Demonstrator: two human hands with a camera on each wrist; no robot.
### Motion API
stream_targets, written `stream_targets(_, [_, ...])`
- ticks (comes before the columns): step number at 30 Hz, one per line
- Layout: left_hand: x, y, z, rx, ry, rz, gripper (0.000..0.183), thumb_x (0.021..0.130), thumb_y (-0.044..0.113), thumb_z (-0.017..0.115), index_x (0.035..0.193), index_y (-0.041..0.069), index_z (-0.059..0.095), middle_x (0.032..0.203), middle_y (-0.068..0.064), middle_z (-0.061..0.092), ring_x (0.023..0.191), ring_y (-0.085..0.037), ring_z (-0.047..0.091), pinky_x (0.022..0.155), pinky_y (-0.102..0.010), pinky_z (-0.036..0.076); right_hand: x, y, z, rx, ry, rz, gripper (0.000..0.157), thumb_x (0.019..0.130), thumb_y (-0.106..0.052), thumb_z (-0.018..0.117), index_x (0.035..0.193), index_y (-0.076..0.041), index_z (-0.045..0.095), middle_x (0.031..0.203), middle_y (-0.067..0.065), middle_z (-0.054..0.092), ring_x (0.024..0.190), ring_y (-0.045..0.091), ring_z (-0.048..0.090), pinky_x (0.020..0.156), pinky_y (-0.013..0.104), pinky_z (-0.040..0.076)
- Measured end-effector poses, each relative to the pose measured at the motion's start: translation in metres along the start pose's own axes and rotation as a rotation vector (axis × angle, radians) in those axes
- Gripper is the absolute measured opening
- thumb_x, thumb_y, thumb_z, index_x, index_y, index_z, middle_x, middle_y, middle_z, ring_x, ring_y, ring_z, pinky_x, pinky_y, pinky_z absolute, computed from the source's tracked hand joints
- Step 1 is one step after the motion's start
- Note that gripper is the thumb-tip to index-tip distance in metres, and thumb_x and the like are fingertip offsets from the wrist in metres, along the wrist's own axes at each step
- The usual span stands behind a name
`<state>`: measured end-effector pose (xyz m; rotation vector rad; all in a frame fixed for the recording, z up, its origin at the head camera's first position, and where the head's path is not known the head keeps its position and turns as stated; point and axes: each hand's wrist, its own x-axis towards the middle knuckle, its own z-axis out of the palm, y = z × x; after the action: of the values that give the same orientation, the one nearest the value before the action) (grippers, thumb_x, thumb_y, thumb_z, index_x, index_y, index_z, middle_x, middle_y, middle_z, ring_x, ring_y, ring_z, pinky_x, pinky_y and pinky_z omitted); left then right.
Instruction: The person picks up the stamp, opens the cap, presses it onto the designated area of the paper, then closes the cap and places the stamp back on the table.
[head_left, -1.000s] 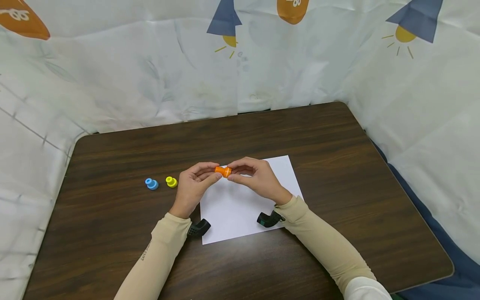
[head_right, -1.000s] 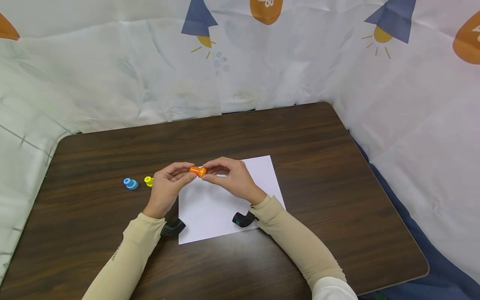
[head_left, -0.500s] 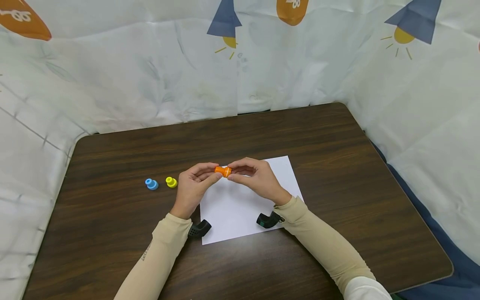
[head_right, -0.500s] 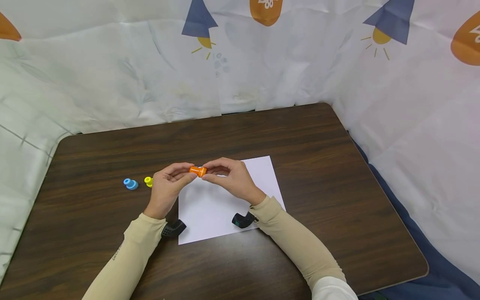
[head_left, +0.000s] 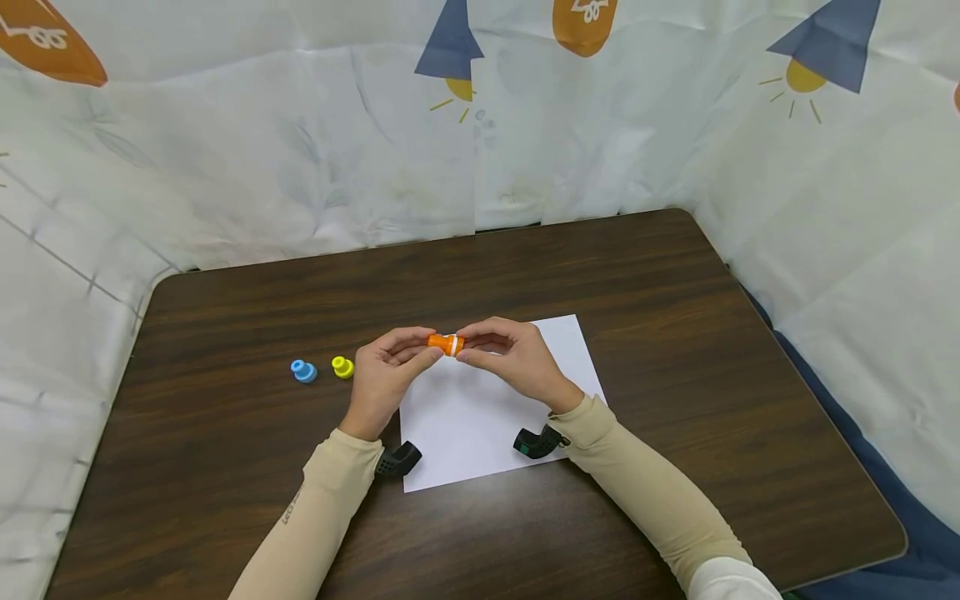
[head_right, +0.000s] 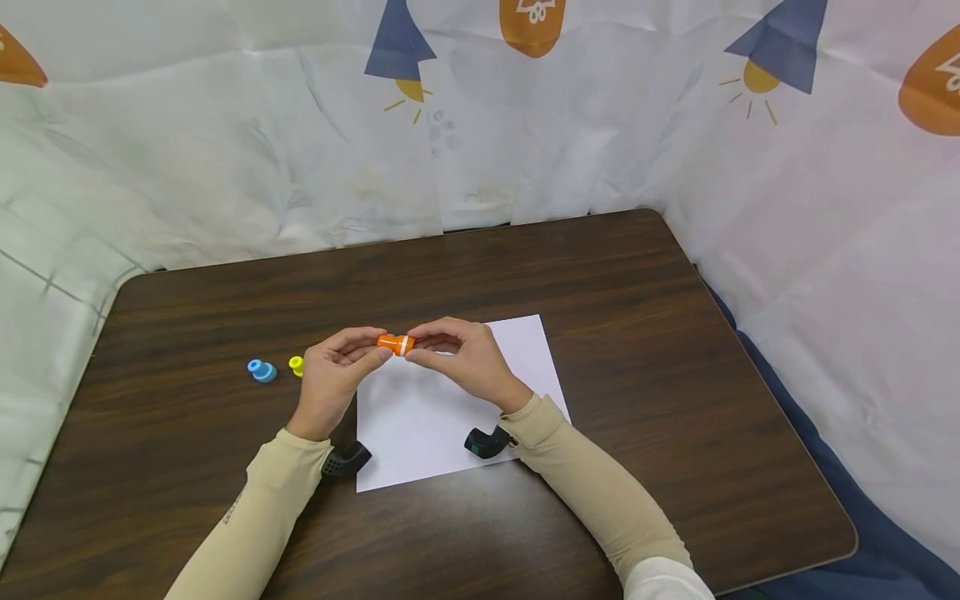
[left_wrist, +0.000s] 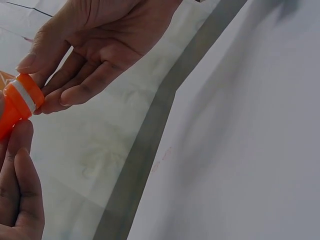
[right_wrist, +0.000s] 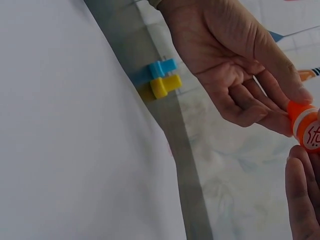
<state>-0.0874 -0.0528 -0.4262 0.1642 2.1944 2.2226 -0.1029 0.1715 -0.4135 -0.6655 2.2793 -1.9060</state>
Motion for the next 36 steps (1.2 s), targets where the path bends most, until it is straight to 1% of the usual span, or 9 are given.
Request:
stream_targets(7, [-0.002,0.001,0.000,0.000,0.011,-0.004,0.039,0.087,0.010,0.083,0.121,-0.003,0.071,0.107,0.014,0.077,0.096,-0.006,0.077,0.090,-0.022,0.062,-0.002,-0.002,-0.002,0.009,-0.003,-0.004,0.029,0.090,-0.009,0.080,0.119,-0.004,0.074,0.114,0.013,0.075,0.100,0.018,0.074,0.093,0.029,0.063])
stream_targets(12, [-0.003,0.001,-0.001,0.001,0.028,-0.002,0.039,0.087,0.010,0.083,0.122,-0.003,0.071,0.108,0.013,0.077,0.096,-0.006,0.077,0.089,-0.022,0.063,-0.003,-0.003,-0.005,0.005,-0.002,-0.029,0.030,0.090,-0.008,0.079,0.119,-0.004,0.074,0.114,0.014,0.075,0.100,0.017,0.074,0.093,0.028,0.063])
stream_targets(19, [-0.001,-0.001,0.001,-0.011,0.038,-0.002,0.045,0.087,0.009,0.083,0.125,-0.010,0.067,0.107,0.012,0.078,0.095,-0.007,0.077,0.089,-0.021,0.063,-0.004,-0.005,-0.010,0.015,0.018,-0.040,0.030,0.089,-0.006,0.080,0.118,-0.003,0.074,0.113,0.015,0.076,0.098,0.017,0.074,0.092,0.029,0.064])
stream_targets(21, [0.001,-0.002,0.000,-0.002,0.048,0.005,0.045,0.087,0.010,0.083,0.125,-0.009,0.067,0.107,0.013,0.077,0.095,-0.006,0.077,0.089,-0.021,0.063,-0.003,-0.007,-0.012,0.021,0.025,-0.044,0.030,0.089,-0.006,0.080,0.118,-0.003,0.074,0.112,0.015,0.076,0.098,0.017,0.074,0.092,0.030,0.064])
stream_targets(25, [0.004,-0.003,-0.002,0.010,0.090,0.017,0.044,0.087,0.010,0.083,0.125,-0.008,0.068,0.107,0.012,0.077,0.095,-0.006,0.076,0.089,-0.021,0.062,-0.001,-0.012,-0.016,0.048,0.038,-0.057,0.030,0.089,-0.005,0.080,0.118,-0.002,0.074,0.111,0.017,0.075,0.097,0.016,0.074,0.092,0.030,0.064])
stream_targets(29, [0.007,-0.004,-0.006,0.000,0.120,0.010,0.044,0.087,0.009,0.083,0.124,-0.008,0.068,0.107,0.010,0.077,0.094,-0.007,0.076,0.089,-0.021,0.062,0.000,-0.015,-0.019,0.062,0.057,-0.070,0.029,0.088,-0.003,0.080,0.117,0.000,0.074,0.110,0.018,0.074,0.096,0.013,0.074,0.090,0.029,0.064])
stream_targets(33, [0.007,-0.004,-0.009,0.001,0.126,0.007,0.043,0.087,0.009,0.084,0.124,-0.008,0.069,0.107,0.011,0.078,0.094,-0.007,0.076,0.089,-0.021,0.062,0.001,-0.017,-0.023,0.059,0.078,-0.071,0.029,0.088,-0.002,0.080,0.117,0.000,0.074,0.112,0.020,0.074,0.095,0.011,0.074,0.089,0.027,0.064])
stream_targets(36, [0.007,-0.003,-0.011,0.003,0.121,0.014,0.044,0.086,0.008,0.083,0.124,-0.009,0.069,0.106,0.011,0.078,0.095,-0.006,0.076,0.089,-0.021,0.062,0.001,-0.019,-0.028,0.059,0.097,-0.060,0.030,0.088,-0.001,0.080,0.117,0.000,0.074,0.113,0.021,0.074,0.095,0.011,0.074,0.087,0.026,0.064])
